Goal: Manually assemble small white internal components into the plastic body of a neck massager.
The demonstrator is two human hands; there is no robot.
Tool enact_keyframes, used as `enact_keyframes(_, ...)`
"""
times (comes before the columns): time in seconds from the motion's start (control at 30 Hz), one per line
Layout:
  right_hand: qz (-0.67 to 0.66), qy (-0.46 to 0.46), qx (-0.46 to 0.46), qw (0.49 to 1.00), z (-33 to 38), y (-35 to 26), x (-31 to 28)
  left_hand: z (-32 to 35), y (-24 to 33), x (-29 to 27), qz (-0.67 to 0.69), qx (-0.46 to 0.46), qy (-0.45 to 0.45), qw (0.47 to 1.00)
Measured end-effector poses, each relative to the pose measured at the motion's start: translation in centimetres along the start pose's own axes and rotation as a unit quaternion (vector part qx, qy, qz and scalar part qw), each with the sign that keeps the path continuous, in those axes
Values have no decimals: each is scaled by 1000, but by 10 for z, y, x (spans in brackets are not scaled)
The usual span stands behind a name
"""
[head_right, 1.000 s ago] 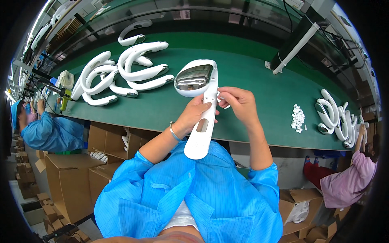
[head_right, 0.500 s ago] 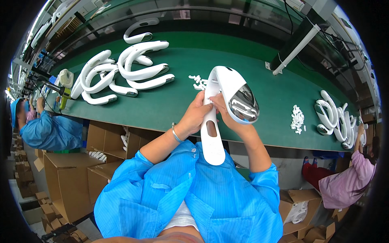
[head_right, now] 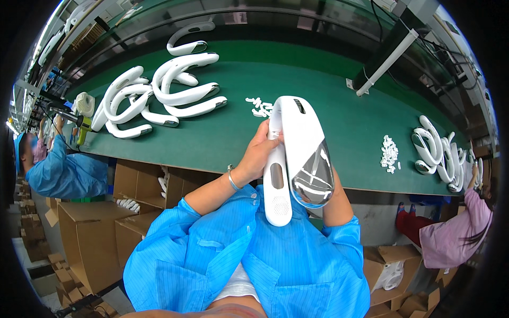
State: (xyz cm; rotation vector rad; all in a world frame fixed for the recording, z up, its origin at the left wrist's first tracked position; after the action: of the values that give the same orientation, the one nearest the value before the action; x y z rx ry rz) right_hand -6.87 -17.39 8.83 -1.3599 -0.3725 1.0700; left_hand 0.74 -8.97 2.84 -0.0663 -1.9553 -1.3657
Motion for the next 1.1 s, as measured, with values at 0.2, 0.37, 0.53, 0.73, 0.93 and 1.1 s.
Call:
enact_keyframes(0.2, 22, 37, 63, 997, -7, -8, -4, 1, -7, -5, 14, 13, -20, 1000)
enact_keyframes(0.37, 70, 98, -55, 991, -10, 6, -10, 0, 0, -3, -39, 16, 15, 999)
enact_keyframes(0.53, -91, -39, -50, 994, -5, 8, -4, 4, -2, -5, -106, 108, -26, 988)
enact_keyframes(0.73, -212, -15, 17, 977, -12, 22, -2, -8, 3, -7, -38, 47, 5, 998)
enact_keyframes(0.93, -164, 37, -35, 985, -10, 60, -26, -54, 10, 3, -583, 132, -193, 778)
enact_keyframes(1.1, -140, -37, 96, 985, -9, 90, -65, -77, -40, 25, -181, 65, -144, 971)
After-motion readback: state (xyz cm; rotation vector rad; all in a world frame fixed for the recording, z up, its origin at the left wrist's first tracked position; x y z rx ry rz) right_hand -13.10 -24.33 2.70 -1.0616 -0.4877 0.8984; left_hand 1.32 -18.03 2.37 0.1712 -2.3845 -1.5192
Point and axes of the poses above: each hand's wrist, its own z-axis away from the middle knuckle, its own x-axis out of the palm, y = z × x, the point moved 4 cm from there along -z, towards the middle knuckle, and after that the axes turned 15 degrees about x, right-handed, at the moved point
